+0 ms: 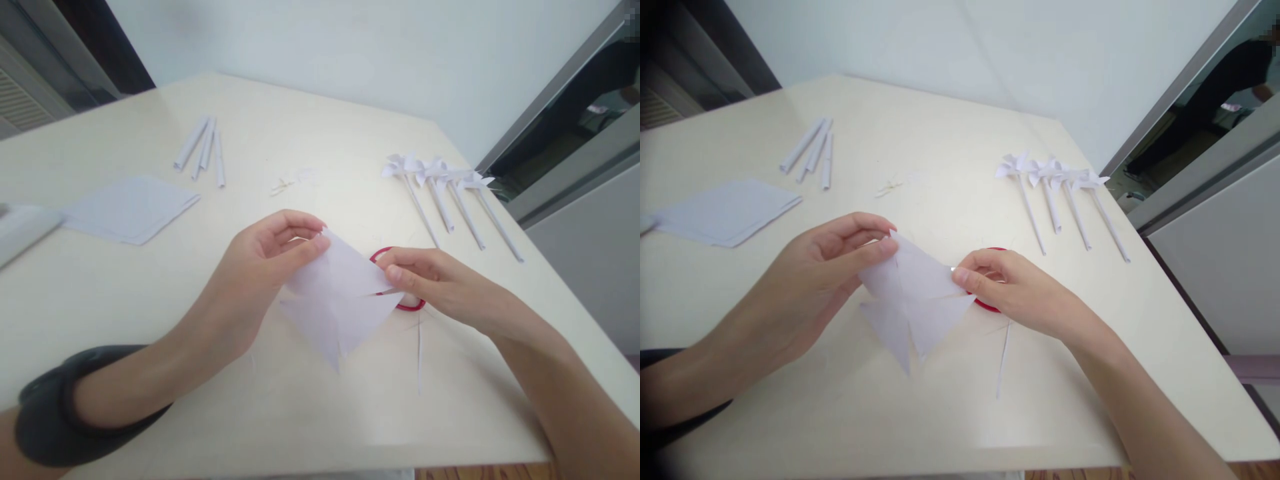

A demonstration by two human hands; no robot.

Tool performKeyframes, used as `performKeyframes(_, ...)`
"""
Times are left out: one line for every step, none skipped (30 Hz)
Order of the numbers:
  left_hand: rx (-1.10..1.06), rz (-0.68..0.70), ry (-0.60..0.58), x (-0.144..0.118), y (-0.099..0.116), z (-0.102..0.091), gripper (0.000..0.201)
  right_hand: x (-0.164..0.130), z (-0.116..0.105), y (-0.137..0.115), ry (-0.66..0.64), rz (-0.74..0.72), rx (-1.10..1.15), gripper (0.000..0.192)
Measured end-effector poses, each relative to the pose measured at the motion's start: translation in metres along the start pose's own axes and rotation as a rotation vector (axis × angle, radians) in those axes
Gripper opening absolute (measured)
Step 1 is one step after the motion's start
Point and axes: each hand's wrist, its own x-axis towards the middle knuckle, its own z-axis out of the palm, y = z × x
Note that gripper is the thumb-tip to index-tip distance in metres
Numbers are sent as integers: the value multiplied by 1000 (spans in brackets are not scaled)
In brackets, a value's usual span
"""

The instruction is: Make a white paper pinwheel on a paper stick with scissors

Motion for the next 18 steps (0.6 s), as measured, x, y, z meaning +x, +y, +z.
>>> performKeyframes(-3, -5, -1, 0, 0, 0, 18, 0, 0, 1, -9, 21, 30, 27)
performKeyframes(-3, -9, -1, 0, 0, 0, 18, 1, 0, 3, -10, 36, 56, 26)
performKeyframes(-4, -14, -1, -1, 0, 0, 18, 1, -1, 4, -9, 43, 79, 24)
performKeyframes(-7, -23, -4, -1, -1, 0, 18, 2, -1, 5, -4, 43, 98, 24)
performKeyframes(-13, -33, -9, -1, -1, 0, 18, 2, -1, 5, 4, 39, 115, 23)
performKeyframes(-21, -43, -16, -1, -2, 0, 19, 2, -1, 5, 17, 35, 129, 23)
performKeyframes(-29, -54, -28, -1, -2, 0, 19, 2, -1, 5, 27, 34, 141, 23)
performKeyframes(-35, -63, -44, -1, -2, 0, 19, 2, -1, 5, 40, 35, 150, 22)
performKeyframes(-37, -70, -65, -1, -2, 0, 18, 1, -2, 4, 59, 39, 156, 22)
performKeyframes(-37, -77, -93, -1, -2, 0, 17, 1, -2, 3, 84, 45, 157, 23)
performKeyframes(-36, -86, -127, -1, -2, 0, 16, 1, -2, 3, 113, 51, 155, 23)
performKeyframes(-37, -99, -165, -1, -2, 0, 16, 2, -3, 2, 144, 54, 153, 22)
performKeyframes(-40, -112, -200, -2, -1, 1, 16, 2, -4, 2, 176, 51, 153, 21)
performKeyframes(-46, -127, -233, -2, -1, 1, 17, 3, -5, 2, 207, 48, 155, 21)
performKeyframes(-54, -141, -260, -2, -1, 2, 19, 4, -7, 3, 232, 43, 160, 21)
performKeyframes(-63, -148, -278, -2, 0, 2, 20, 4, -8, 4, 253, 40, 164, 21)
performKeyframes(-70, -152, -292, -2, 0, 2, 22, 5, -10, 5, 275, 39, 163, 21)
performKeyframes(-70, -155, -304, -2, 0, 2, 23, 5, -11, 6, 300, 37, 155, 22)
